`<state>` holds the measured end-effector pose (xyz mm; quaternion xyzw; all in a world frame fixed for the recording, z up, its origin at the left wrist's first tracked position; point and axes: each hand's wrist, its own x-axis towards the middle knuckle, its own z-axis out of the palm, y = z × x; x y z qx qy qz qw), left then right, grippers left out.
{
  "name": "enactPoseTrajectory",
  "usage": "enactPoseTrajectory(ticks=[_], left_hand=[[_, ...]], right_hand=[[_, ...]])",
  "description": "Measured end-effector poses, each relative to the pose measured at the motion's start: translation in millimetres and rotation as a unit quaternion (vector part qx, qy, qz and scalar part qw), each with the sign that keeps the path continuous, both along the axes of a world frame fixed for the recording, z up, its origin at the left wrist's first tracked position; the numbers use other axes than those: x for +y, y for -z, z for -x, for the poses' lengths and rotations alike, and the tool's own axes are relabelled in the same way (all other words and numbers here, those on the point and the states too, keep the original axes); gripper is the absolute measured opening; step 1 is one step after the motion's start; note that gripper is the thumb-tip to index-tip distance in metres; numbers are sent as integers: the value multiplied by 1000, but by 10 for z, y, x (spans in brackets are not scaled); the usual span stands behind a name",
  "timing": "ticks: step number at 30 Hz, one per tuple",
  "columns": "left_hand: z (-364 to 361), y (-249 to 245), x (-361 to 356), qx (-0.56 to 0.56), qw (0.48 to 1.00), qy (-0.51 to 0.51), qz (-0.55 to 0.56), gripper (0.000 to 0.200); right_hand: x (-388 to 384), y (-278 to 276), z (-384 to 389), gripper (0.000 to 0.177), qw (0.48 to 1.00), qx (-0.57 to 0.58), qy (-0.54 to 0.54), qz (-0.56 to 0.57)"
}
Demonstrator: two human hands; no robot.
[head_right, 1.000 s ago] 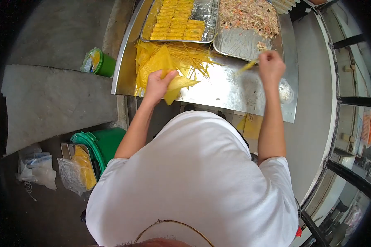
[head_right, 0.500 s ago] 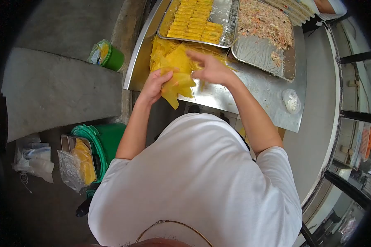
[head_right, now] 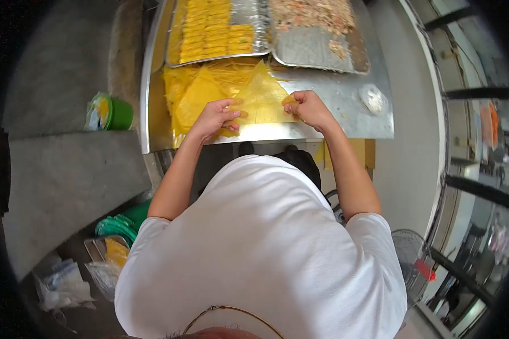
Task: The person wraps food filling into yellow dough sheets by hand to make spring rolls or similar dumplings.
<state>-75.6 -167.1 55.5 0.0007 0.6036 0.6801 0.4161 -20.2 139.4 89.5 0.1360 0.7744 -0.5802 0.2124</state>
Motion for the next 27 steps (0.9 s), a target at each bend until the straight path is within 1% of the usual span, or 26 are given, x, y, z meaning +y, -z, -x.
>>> enactPoseTrajectory(ticks=[1,3,4,6,8,9,10,11,12,13,14,15,16,17,18,19,20,21,22,23,24,25,26,27], left_hand=[[-24,20,131,-1,1000,14,-4,38],[-59,72,464,-12,997,50,60,33],[-78,117,645,-9,996,60,59,33],[-148,245,1011,54,987,91,124,32],[-217,345,1336,74,985,90,125,35],[-256,335,1482,132,968,101,185,37],[-286,323,1605,190,944,112,246,39],[-305,310,1690,202,934,112,272,49],[-323,318,1760,200,932,111,280,49],[-359,325,1806,291,891,103,334,54],[-398,325,1848,378,836,96,386,60],[-440,126,1901,351,830,99,422,67],[-449,-9,1933,350,825,98,433,67],[-453,-119,1924,330,806,109,479,68],[-451,-177,1904,309,786,120,523,68],[-447,-173,1864,292,789,115,529,66],[-474,-171,1831,307,772,107,546,62],[-532,-267,1895,315,765,89,555,56],[-572,-362,1963,325,757,69,563,50],[-598,-313,2022,320,757,63,566,50],[-612,-195,2082,454,744,52,487,44],[-635,-101,2143,577,712,42,398,40],[-658,3,2219,575,713,38,400,40],[-650,86,2322,595,699,74,391,38]], right_hand=[[81,-7,-82,6,1000,-9,17,-13],[307,30,-200,6,999,-14,44,-28],[462,131,-254,6,997,-21,61,-37],[788,333,-342,7,995,-28,83,-45],[1103,486,-389,20,975,-22,81,-207],[1209,477,-414,20,975,-22,82,-204],[1313,474,-444,22,966,-8,80,-245],[1413,479,-476,25,956,5,78,-284],[1499,466,-498,25,958,5,75,-277],[1571,462,-536,25,948,31,53,-313],[1631,456,-572,25,936,58,30,-347],[1675,401,-591,25,939,61,27,-336],[1707,321,-614,25,932,57,16,-356],[1741,263,-636,25,925,51,3,-377],[1780,235,-647,25,928,53,-2,-369],[1816,212,-660,25,928,72,0,-364],[1853,195,-664,26,928,91,1,-361],[1886,182,-657,26,930,90,-6,-356],[1917,162,-634,25,933,114,-12,-341],[1957,136,-594,24,935,139,-17,-327],[2005,117,-528,24,934,143,-23,-326],[2043,108,-456,23,935,197,-12,-294],[2070,92,-383,22,933,249,0,-260],[2109,18,-246,26,935,256,4,-244]])
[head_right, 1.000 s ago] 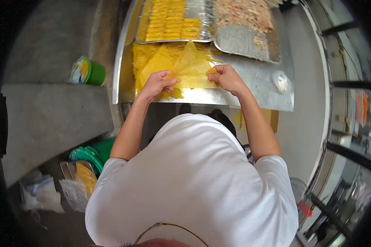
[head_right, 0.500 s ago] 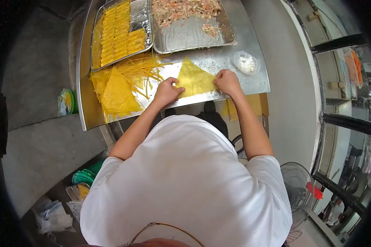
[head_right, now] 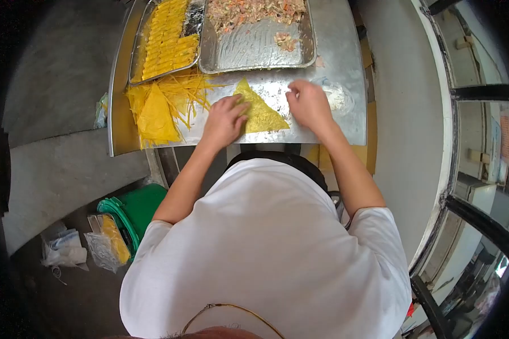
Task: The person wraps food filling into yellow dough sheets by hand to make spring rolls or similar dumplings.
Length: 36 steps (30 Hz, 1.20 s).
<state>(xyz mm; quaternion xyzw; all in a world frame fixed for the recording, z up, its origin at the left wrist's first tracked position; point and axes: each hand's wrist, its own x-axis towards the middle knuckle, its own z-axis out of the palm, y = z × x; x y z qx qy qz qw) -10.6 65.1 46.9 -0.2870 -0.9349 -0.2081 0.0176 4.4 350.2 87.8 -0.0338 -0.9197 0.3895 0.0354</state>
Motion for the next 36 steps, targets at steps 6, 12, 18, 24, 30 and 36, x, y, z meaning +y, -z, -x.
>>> enactPoseTrajectory(ticks=[6,12,18,24,30,36], left_hand=[[82,98,-15,-28,997,39,55,53],[40,199,-250,-33,996,8,-81,47],[-157,258,-543,-27,976,-43,-210,32],[-102,398,-790,-27,969,-5,-247,32],[11,369,-812,-27,979,35,-197,34],[-4,432,-789,-35,988,37,-144,39]], right_hand=[[214,-338,1186,39,999,30,-22,3],[-87,220,2107,43,949,-186,-23,-253],[-343,556,2091,32,918,-100,-101,-369],[-169,452,2088,26,939,-291,-82,164],[-282,-69,1620,33,791,-286,-111,530],[-824,-26,792,31,900,-294,-244,212]])
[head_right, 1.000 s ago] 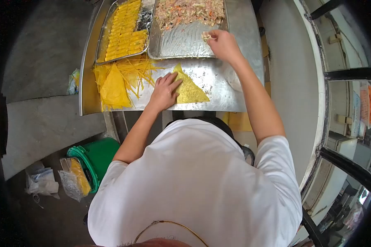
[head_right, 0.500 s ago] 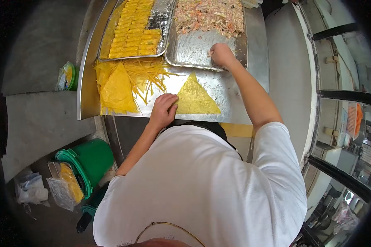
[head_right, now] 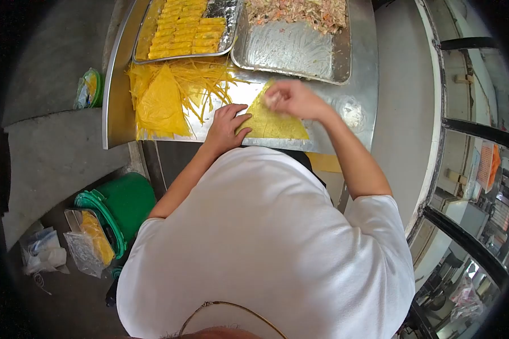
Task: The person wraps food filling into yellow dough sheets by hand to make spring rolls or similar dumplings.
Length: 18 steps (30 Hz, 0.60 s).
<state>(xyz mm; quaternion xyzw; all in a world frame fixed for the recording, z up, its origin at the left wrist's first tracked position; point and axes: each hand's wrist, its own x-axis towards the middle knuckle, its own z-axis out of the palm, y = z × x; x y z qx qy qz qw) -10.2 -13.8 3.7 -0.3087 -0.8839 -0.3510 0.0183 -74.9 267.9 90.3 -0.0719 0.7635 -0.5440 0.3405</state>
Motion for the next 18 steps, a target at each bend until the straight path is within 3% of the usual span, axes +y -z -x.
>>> enactPoseTrajectory(ticks=[1,3,4,6,7,9,12,17,18], left_hand=[[-14,9,-6,-3,1000,-1,2,39],[-28,20,-16,-1,1000,-7,-11,40],[-40,16,-12,-5,1000,-12,-11,40],[-79,8,-18,-1,1000,-19,-11,40],[-76,9,-23,8,999,-29,-11,39],[-149,15,-36,9,999,-43,-10,37],[-175,15,-33,27,998,-55,-17,34],[-190,43,-18,54,996,-66,-31,32],[-186,23,-3,58,996,-70,-27,33]], right_hand=[[-92,117,-153,31,1000,-3,-1,2],[-234,329,-407,28,969,199,-105,-99],[-245,453,-494,28,970,198,-105,-97],[-289,541,-618,26,881,437,-94,-156],[-297,498,-629,26,880,440,-97,-152],[-314,381,-739,11,877,445,8,-183],[-197,507,-798,8,906,365,-51,-208],[-115,102,-486,14,909,359,2,-213],[-103,-77,-310,19,910,362,64,-190]])
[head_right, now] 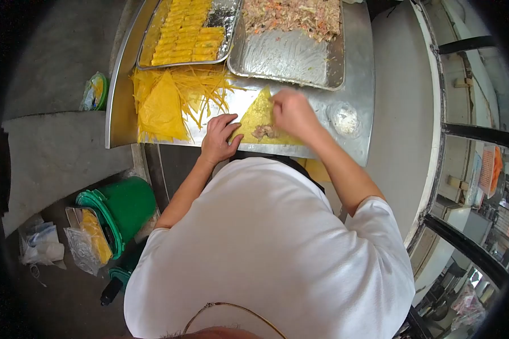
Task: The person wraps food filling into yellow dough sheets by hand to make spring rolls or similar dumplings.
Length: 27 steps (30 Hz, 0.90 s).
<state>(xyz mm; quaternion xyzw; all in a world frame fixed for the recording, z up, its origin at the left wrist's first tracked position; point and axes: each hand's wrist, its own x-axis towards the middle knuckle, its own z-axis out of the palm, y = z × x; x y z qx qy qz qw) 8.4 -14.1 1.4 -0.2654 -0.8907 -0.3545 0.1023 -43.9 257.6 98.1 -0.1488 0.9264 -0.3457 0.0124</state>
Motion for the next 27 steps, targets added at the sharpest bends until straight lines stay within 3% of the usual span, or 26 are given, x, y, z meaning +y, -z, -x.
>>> enactPoseTrajectory(ticks=[3,5,7,8,10,11,13,17,20,22,23,25,26,27], left_hand=[[13,-10,11,12,1000,-1,22,37],[10,1,12,16,1000,-2,24,38],[23,-1,5,16,1000,3,22,37],[33,-6,-5,17,1000,-2,22,37],[33,-15,-2,13,1000,3,18,36],[35,-18,-2,11,1000,5,17,35],[41,7,-14,7,1000,1,19,35],[35,34,-25,3,1000,6,2,34],[49,54,-28,3,1000,4,-6,33],[53,59,-36,2,1000,8,-9,33],[61,63,-33,2,1000,5,-11,33],[56,45,-38,7,1000,5,-17,32],[58,40,-39,4,1000,3,-17,32],[63,31,-36,5,1000,3,-19,32]], right_hand=[[139,-225,709,31,997,-2,73,30],[282,-60,1302,25,995,-5,97,-14],[443,267,1924,26,988,43,78,-124],[461,343,2177,26,989,44,73,-124],[431,480,2573,31,968,14,84,-235],[391,592,2682,31,969,15,77,-235],[253,750,2765,28,931,-6,42,-364],[55,764,2627,24,923,8,37,-383],[122,591,2681,27,931,-2,22,-364],[255,379,2723,31,965,-174,11,-197],[341,431,2791,31,964,-173,9,-200],[476,662,2947,37,966,-239,85,56],[484,709,2940,37,965,-241,84,55],[397,618,2813,35,986,-136,84,-51]])
